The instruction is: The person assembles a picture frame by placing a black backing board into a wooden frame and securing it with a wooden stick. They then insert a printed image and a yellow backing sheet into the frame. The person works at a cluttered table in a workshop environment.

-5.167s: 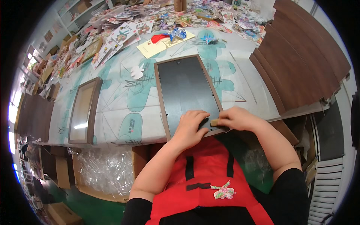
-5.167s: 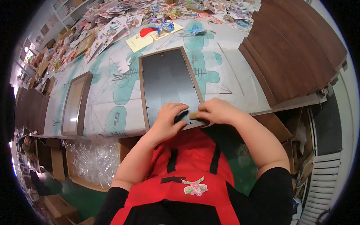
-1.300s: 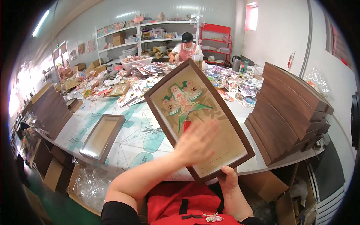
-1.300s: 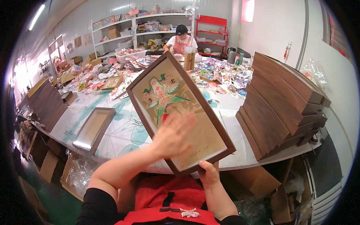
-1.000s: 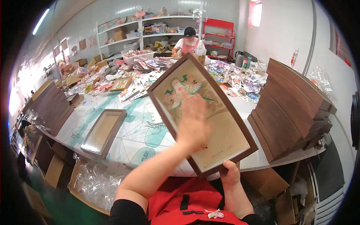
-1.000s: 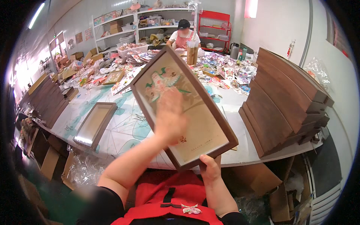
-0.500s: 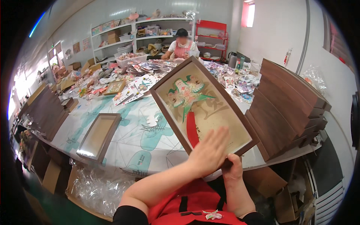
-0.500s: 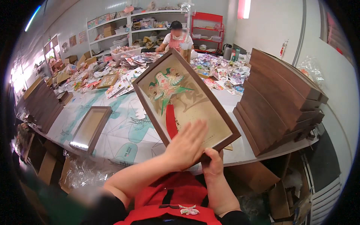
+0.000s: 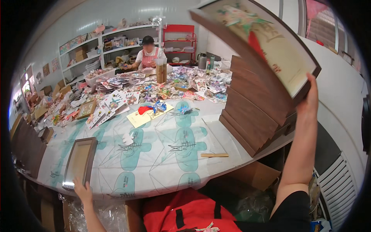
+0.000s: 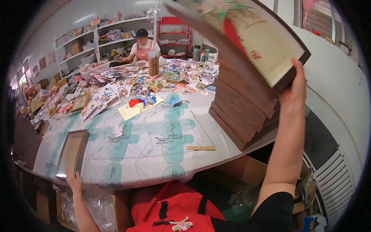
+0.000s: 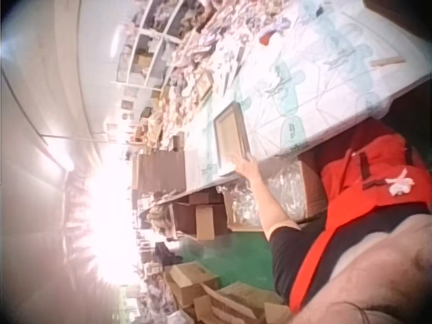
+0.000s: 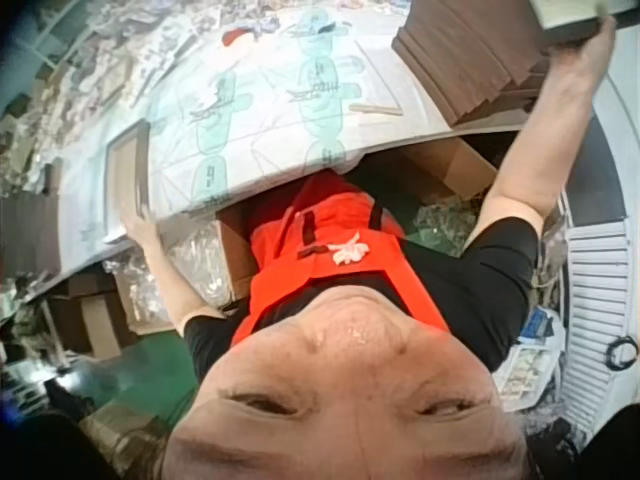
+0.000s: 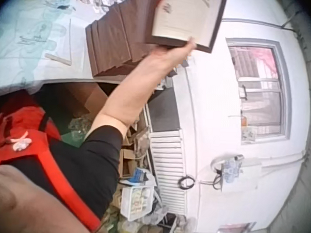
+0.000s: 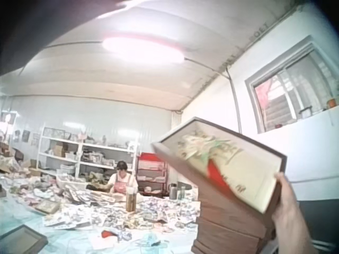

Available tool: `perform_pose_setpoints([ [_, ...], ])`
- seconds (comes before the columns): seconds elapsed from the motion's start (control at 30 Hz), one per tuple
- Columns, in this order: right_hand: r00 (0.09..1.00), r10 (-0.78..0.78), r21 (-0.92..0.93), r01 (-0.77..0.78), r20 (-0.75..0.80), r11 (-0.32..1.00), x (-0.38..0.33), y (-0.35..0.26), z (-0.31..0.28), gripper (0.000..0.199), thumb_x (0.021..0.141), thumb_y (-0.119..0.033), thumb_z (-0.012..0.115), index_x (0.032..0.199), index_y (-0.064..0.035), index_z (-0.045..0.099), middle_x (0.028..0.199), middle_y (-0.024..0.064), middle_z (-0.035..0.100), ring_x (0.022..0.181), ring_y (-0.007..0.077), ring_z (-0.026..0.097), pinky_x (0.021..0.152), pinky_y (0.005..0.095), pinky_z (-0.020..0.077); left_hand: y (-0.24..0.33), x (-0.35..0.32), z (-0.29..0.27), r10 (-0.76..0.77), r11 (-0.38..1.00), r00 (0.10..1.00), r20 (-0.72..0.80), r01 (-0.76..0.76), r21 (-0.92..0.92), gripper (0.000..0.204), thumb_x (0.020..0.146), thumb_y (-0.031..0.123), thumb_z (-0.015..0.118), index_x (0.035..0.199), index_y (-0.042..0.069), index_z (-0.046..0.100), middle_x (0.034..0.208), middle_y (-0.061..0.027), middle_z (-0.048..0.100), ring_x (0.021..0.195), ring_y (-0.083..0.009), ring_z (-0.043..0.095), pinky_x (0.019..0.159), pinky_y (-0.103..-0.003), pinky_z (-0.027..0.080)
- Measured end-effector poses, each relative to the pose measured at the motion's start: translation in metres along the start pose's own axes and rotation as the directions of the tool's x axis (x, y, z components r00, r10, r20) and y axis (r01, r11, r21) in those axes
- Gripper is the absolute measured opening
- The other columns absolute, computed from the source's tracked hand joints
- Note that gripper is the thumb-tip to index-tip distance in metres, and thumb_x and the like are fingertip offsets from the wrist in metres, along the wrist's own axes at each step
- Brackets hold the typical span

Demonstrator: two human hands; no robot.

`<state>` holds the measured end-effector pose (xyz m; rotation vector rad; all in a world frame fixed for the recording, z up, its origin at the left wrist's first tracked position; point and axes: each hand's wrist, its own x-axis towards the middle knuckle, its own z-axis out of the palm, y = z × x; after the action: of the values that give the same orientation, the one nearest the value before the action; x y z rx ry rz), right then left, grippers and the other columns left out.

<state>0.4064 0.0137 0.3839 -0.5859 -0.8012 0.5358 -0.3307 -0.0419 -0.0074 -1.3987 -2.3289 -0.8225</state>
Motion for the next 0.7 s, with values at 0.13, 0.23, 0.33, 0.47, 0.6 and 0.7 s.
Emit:
perform_pose_setpoints([
  [0.13,0.998,0.033,-0.077,-0.03,0.048,0.997,0.072,-0.03,-0.029,0.049,0.08,-0.032,0.062,0.118,-0.0031,0.05,0.114,0.01,0.057,0.107,0.023,0.054,0.091,0.0383,0.0426,-0.034,-0.016,-0.001,-0.001,1.0,0.997,0.072,0.001,-0.006,0.055,0.084,0.012,0.054,0.133,-0.003,0.036,0.136,-0.0241,0.037,0.129,-0.0386,0.03,0.108,-0.044,0.023],
  [0.23,0.988,0.145,-0.1,-0.15,-0.06,0.984,0.101,-0.032,-0.037,0.045,0.08,-0.031,0.062,0.115,-0.0043,0.051,0.113,0.0101,0.057,0.105,0.0239,0.055,0.089,0.0393,0.0428,-0.032,-0.023,0.005,0.057,0.998,0.998,0.014,-0.057,-0.023,0.057,0.08,0.011,0.056,0.132,-0.003,0.037,0.134,-0.0225,0.04,0.126,-0.0384,0.033,0.107,-0.045,0.025],
  [0.33,0.99,0.106,-0.122,-0.117,-0.094,0.986,0.135,-0.028,-0.055,0.044,0.078,-0.027,0.066,0.114,-0.0057,0.051,0.11,0.0101,0.058,0.104,0.0251,0.054,0.09,0.0409,0.0425,-0.016,-0.025,0.008,0.082,0.996,0.996,-0.026,-0.081,0.028,0.059,0.076,0.011,0.059,0.13,-0.003,0.04,0.131,-0.0211,0.043,0.123,-0.0377,0.038,0.105,-0.045,0.028],
  [0.47,0.978,0.122,-0.133,-0.145,-0.167,0.981,0.17,-0.006,-0.068,0.037,0.076,-0.026,0.068,0.104,-0.0077,0.053,0.102,0.0096,0.059,0.094,0.0254,0.057,0.086,0.0416,0.0461,0.015,-0.038,-0.02,0.109,0.986,0.994,0.006,-0.109,0.127,0.055,0.071,0.011,0.06,0.123,-0.003,0.047,0.124,-0.0206,0.05,0.116,-0.0365,0.044,0.101,-0.044,0.032],
  [0.6,0.974,0.226,-0.108,-0.224,0.003,0.969,0.257,0.0,-0.135,0.031,0.078,-0.027,0.067,0.098,-0.006,0.054,0.099,0.0121,0.059,0.087,0.0249,0.059,0.079,0.0367,0.0516,0.062,-0.057,-0.031,0.215,0.976,0.976,-0.037,-0.213,0.055,0.045,0.07,0.012,0.061,0.112,-0.003,0.055,0.115,-0.02,0.055,0.108,-0.0359,0.049,0.095,-0.044,0.036],
  [0.7,0.99,0.142,-0.221,-0.143,-0.021,0.965,0.277,-0.006,-0.181,0.034,0.083,-0.028,0.061,0.107,-0.0044,0.053,0.1,0.0122,0.057,0.087,0.0242,0.056,0.077,0.0353,0.049,0.096,-0.061,-0.035,0.198,0.98,0.98,-0.014,-0.198,-0.03,0.041,0.069,0.013,0.062,0.108,-0.001,0.058,0.11,-0.0201,0.056,0.103,-0.0358,0.051,0.091,-0.043,0.039],
])
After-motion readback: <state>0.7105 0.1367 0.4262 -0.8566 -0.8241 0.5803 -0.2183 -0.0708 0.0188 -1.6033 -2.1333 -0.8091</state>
